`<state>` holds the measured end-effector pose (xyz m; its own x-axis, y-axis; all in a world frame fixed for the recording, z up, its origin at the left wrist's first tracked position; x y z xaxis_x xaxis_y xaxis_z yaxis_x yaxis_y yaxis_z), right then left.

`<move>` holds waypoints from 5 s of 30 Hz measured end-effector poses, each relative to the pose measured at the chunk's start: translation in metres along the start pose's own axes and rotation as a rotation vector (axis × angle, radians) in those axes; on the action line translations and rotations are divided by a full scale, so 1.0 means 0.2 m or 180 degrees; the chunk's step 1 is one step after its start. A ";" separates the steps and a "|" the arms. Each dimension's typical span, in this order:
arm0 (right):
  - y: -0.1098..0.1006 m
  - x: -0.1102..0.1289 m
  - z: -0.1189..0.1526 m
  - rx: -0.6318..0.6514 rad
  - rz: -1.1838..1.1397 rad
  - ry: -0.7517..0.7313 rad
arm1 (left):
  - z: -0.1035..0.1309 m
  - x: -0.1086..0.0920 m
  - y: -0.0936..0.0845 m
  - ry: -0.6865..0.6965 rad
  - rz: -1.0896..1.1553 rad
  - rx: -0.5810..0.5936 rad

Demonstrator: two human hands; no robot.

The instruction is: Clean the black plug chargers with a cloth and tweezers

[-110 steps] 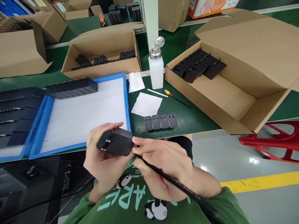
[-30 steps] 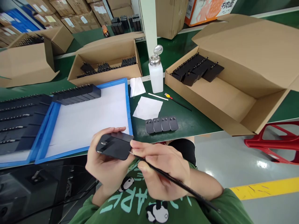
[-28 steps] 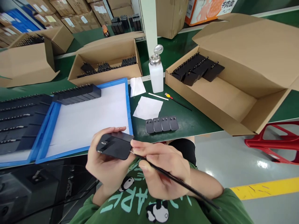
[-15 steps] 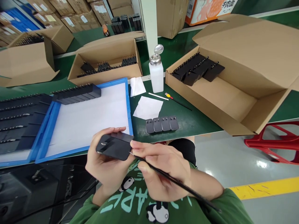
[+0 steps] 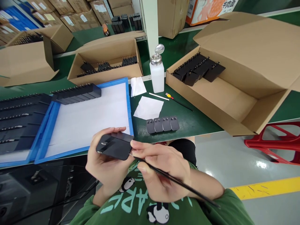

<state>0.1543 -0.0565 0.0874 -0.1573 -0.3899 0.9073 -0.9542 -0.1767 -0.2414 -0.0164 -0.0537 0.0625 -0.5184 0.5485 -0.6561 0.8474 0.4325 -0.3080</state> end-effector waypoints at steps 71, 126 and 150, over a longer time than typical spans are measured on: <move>-0.16 -0.42 -0.55 -0.0325 0.1849 -0.0425 | -0.12 0.18 -0.08 -0.0192 0.1251 -0.0061; -0.47 -0.42 -0.02 -0.2267 0.0370 0.0926 | -0.05 0.49 0.08 -0.0161 0.0217 0.2421; 0.13 -0.49 0.09 -0.0028 0.1060 -0.0173 | 0.01 0.50 0.25 0.0438 -0.0031 0.2697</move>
<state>0.1489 -0.0384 -0.0143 -0.4472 -0.4726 0.7594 -0.8548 -0.0239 -0.5183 -0.0248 0.0219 -0.0190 -0.4890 0.6532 -0.5781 0.6141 -0.2129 -0.7600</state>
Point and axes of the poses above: each hand's wrist, its own z-axis away from the middle knuckle, its own y-axis out of the palm, x = y × z, the point moved 2 cm from there along -z, towards the middle knuckle, and after that the axes turned 13 degrees about y, right-handed, at the moved point
